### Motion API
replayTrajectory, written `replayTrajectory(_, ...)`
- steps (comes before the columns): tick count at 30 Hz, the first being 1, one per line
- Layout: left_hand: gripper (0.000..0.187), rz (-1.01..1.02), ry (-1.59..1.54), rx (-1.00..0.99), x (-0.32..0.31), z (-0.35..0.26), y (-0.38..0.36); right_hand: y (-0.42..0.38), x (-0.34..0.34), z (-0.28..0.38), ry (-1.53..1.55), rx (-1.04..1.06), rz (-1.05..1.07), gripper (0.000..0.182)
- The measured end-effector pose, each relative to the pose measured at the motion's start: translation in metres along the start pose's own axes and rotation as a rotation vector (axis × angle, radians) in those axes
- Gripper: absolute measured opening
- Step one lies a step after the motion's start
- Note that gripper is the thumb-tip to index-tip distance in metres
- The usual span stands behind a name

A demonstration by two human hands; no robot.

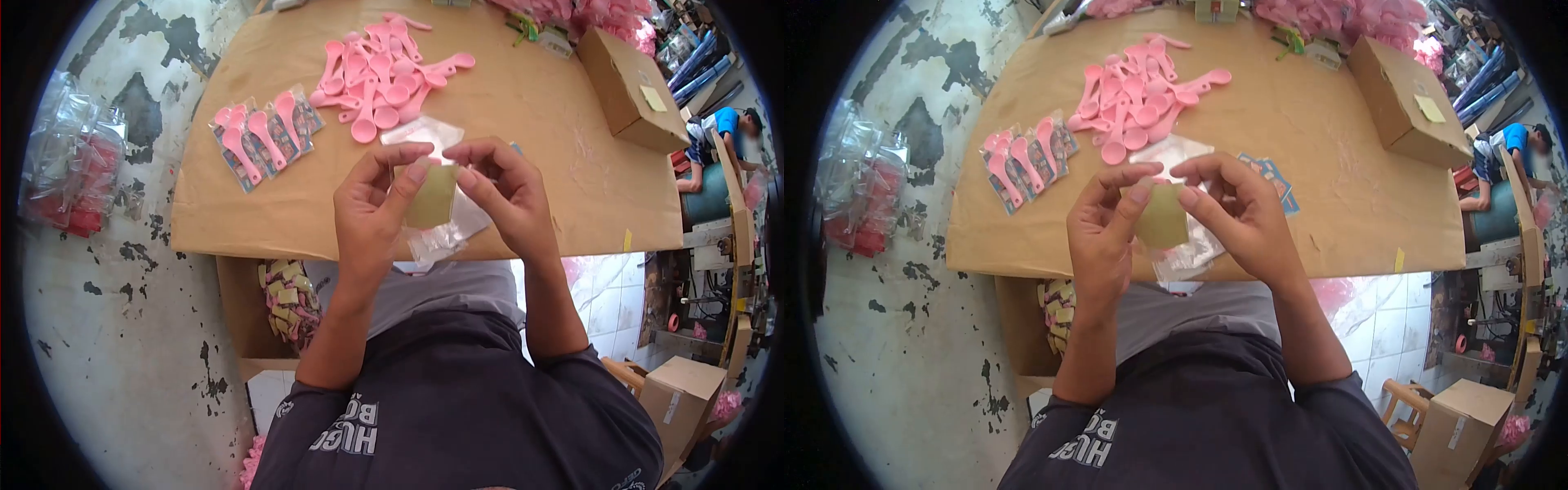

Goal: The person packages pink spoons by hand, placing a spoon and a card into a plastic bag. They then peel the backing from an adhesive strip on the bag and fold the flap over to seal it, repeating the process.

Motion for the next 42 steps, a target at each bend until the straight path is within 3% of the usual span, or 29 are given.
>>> replayTrajectory(13,0.027,0.019,0.122,0.034,0.01,0.003,-0.008,0.003,0.009,-0.007,0.147,-0.123,0.024,0.014)
replayTrajectory(18,0.018,0.059,0.138,-0.141,0.007,-0.011,-0.009,0.005,0.012,-0.002,0.228,0.035,0.114,0.009)
replayTrajectory(21,0.013,0.132,0.154,-0.157,0.017,-0.006,-0.009,0.006,0.011,-0.002,0.308,-0.019,0.207,0.01)
replayTrajectory(24,0.012,0.107,0.053,-0.151,0.024,-0.001,-0.009,0.007,0.007,0.008,0.152,0.114,0.167,0.012)
replayTrajectory(28,0.01,0.091,0.051,-0.121,0.024,-0.009,-0.008,0.008,0.005,0.014,0.078,0.131,0.202,0.012)
replayTrajectory(31,0.009,0.185,-0.149,-0.011,0.023,-0.006,-0.006,0.006,0.002,0.02,0.105,0.17,0.237,0.011)
replayTrajectory(37,0.026,0.138,0.065,0.042,0.021,0.009,-0.003,0.002,0.001,0.008,-0.122,0.103,0.126,0.007)
replayTrajectory(42,0.054,0.072,-0.139,0.09,0.011,0.008,0.0,0.0,0.004,0.001,0.125,0.002,-0.014,0.042)
Point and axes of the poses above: each hand's wrist, its own y-axis towards the middle knuckle, its own x-axis out of the back of the hand, z = x × y, the point moved 7 cm from there along y, towards the middle knuckle, and after that the axes turned 1 degree about -y, right-handed, at the moved point
